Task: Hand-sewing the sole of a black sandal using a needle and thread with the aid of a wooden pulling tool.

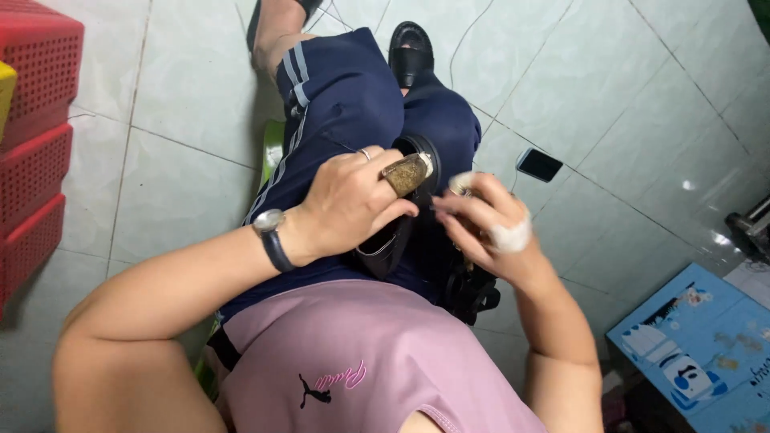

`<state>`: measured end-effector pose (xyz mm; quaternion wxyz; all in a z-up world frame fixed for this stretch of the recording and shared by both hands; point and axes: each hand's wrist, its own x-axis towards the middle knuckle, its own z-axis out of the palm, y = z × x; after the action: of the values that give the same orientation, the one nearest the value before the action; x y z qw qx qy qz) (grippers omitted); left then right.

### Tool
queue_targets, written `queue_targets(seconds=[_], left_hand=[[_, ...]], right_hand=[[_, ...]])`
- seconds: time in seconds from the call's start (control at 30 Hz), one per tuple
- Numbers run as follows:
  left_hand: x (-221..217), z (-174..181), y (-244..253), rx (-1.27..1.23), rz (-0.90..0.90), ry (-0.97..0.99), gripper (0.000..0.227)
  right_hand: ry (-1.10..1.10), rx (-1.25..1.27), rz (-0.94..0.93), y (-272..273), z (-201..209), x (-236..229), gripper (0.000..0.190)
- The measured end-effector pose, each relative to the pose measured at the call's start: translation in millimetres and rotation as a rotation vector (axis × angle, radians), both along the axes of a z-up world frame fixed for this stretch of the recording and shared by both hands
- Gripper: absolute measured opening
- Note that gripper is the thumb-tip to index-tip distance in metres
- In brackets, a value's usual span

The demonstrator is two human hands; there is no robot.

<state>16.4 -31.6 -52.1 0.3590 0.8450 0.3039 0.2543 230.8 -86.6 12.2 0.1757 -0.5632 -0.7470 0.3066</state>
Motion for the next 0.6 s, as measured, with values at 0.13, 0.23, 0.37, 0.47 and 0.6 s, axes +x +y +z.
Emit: queue_targets(seconds=[0.13,0.23,0.37,0.47,0.6], left_hand=[[-21,43,22,-0.229,-0.147,0.116,0.027],[-24,67,30,-0.786,-0.127,-0.009,0.023],[-22,63,27,-0.917,-0.046,-0.339,0.034],[-18,64,31,-0.726,-0.023,-0.294,0.027],[-36,27,34,0.009,0.037,0.039,0.025]], right_hand=[[0.442,-0.110,-0.036,8,-12,-14,0.010],[0.548,-0.209,-0.074,14,-9,-22,0.011],[0.360,-0.154,-0.065,15,-11,-25,0.010],[0.382,-0.209,-0.082,17,-9,-19,0.010],[0.699,-0.469,-0.640,-4,44,30,0.021]])
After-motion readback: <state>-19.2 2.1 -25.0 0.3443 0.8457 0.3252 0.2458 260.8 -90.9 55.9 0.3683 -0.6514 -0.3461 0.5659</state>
